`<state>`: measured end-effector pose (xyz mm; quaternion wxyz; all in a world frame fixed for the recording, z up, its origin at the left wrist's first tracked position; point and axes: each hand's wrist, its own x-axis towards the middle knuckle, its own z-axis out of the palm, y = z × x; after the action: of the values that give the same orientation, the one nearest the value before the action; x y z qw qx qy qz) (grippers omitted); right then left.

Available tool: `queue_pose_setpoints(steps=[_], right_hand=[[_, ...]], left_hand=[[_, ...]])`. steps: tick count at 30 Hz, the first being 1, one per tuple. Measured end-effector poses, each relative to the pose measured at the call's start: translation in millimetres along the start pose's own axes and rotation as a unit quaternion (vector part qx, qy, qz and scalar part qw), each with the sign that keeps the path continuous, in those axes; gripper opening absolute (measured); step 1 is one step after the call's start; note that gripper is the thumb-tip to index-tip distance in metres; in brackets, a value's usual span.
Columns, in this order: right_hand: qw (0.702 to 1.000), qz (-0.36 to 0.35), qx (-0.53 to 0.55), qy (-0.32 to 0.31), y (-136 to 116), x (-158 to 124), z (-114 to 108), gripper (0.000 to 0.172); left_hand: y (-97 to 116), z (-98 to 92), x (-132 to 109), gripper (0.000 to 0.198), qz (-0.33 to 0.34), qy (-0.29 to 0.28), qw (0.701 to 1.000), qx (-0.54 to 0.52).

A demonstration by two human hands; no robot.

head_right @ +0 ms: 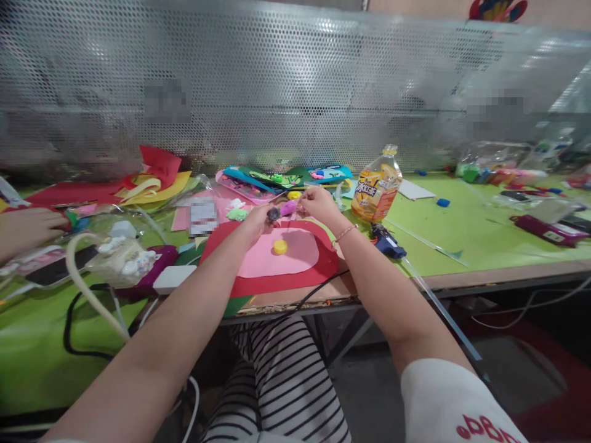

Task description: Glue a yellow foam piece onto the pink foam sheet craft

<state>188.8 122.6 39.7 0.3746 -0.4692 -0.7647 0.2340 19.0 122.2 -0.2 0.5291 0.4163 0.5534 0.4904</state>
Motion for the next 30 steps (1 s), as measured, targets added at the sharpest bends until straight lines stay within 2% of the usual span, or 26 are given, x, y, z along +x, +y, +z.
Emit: queue_pose_setpoints(steps=[3,6,8,12,16,22,30], right_hand=[[0.992,-0.041,0.115,0.019,-3.5,-0.4,0.6,0.011],[0.986,-0.104,0.125,0.041,-8.2,-3.5,1.4,0.025],[0.981,-0.147,0.118,0.047,-11.2,-6.7,3.2,0.032],[0.971,-0.223,0.07,0.041,-15.8,-13.0,8.7,0.039],[0.967,-0.251,-0.009,0.036,-19.9,-18.0,11.2,0.04],[0.945,-0.311,-0.092,0.031,-22.5,-20.9,14.8,0.034],[0.939,-0.321,-0.121,0.011,-17.9,-18.8,22.0,0.033]], left_hand=[[-0.2,1.1,-4.5,0.017,0.036,0.009,0.999,-0.009],[0.0,2.6,-12.1,0.023,0.01,0.019,1.0,-0.008],[1.4,2.9,-17.0,0.026,-0.015,-0.005,1.0,-0.018],[5.3,1.9,-24.0,0.036,-0.059,-0.07,0.996,-0.017],[8.3,1.5,-27.3,0.044,-0.083,-0.082,0.993,-0.015],[7.9,0.7,-25.0,0.042,-0.096,-0.105,0.988,-0.053],[3.3,-1.7,-18.0,0.044,-0.102,-0.157,0.982,-0.035]])
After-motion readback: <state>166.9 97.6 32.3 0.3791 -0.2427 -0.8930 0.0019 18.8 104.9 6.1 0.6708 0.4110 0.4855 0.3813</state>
